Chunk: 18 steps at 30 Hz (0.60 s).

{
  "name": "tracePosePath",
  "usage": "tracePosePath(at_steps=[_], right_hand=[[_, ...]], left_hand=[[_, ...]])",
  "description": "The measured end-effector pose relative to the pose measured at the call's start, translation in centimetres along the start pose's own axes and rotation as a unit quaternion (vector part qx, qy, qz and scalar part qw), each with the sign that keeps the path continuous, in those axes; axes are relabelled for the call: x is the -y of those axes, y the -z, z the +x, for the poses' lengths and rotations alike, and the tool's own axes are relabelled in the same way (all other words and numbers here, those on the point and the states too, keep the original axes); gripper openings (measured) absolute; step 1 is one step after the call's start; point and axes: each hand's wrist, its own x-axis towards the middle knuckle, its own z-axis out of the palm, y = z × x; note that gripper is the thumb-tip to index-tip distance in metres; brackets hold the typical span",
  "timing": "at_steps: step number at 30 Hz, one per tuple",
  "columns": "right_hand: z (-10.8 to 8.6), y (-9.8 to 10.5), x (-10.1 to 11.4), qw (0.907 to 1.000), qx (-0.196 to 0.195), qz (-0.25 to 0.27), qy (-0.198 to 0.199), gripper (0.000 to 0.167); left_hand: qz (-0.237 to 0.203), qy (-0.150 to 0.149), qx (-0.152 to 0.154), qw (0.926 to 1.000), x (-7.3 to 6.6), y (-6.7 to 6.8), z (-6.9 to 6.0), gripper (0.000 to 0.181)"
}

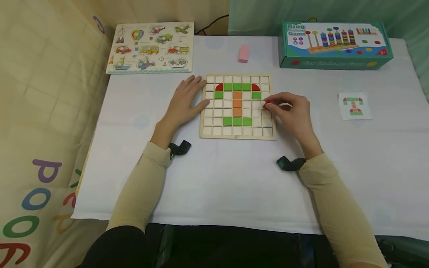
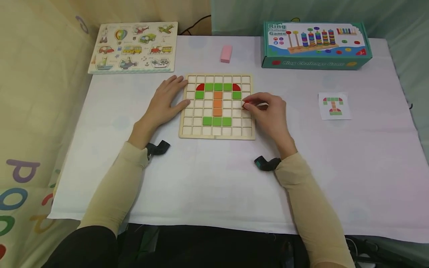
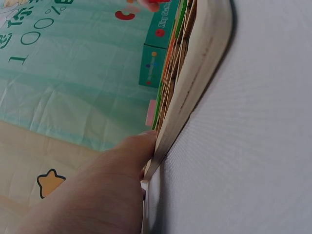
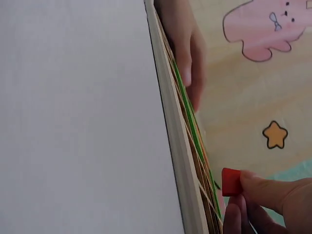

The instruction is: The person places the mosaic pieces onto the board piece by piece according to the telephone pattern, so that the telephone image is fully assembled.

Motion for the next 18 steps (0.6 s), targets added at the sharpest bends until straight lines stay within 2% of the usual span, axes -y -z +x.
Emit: tracePosePath(at_steps=[4,10,15,18], right_hand=[[0.1,-2.5,1.2,0.9987,0.047,0.015,0.015,0.022],[0.0,-4.0,1.0,0.9972,0.021,-0.013,0.071,0.024],[-0.1,-4.5,0.7,0.9912,0.005,-0.043,0.125,0.023],[-0.4,-4.8,0.5,0.9879,0.002,-0.06,0.143,0.021]], left_hand=[[0.001,0.006,0.004,1.0,-0.1,0.1,0.1,0.071],[0.003,0.008,0.001,1.0,0.0,0.4,0.2,0.07],[-0.001,0.009,0.001,1.0,0.0,0.2,0.3,0.07],[-0.007,0.007,0.002,1.0,0.0,0.0,0.3,0.07]])
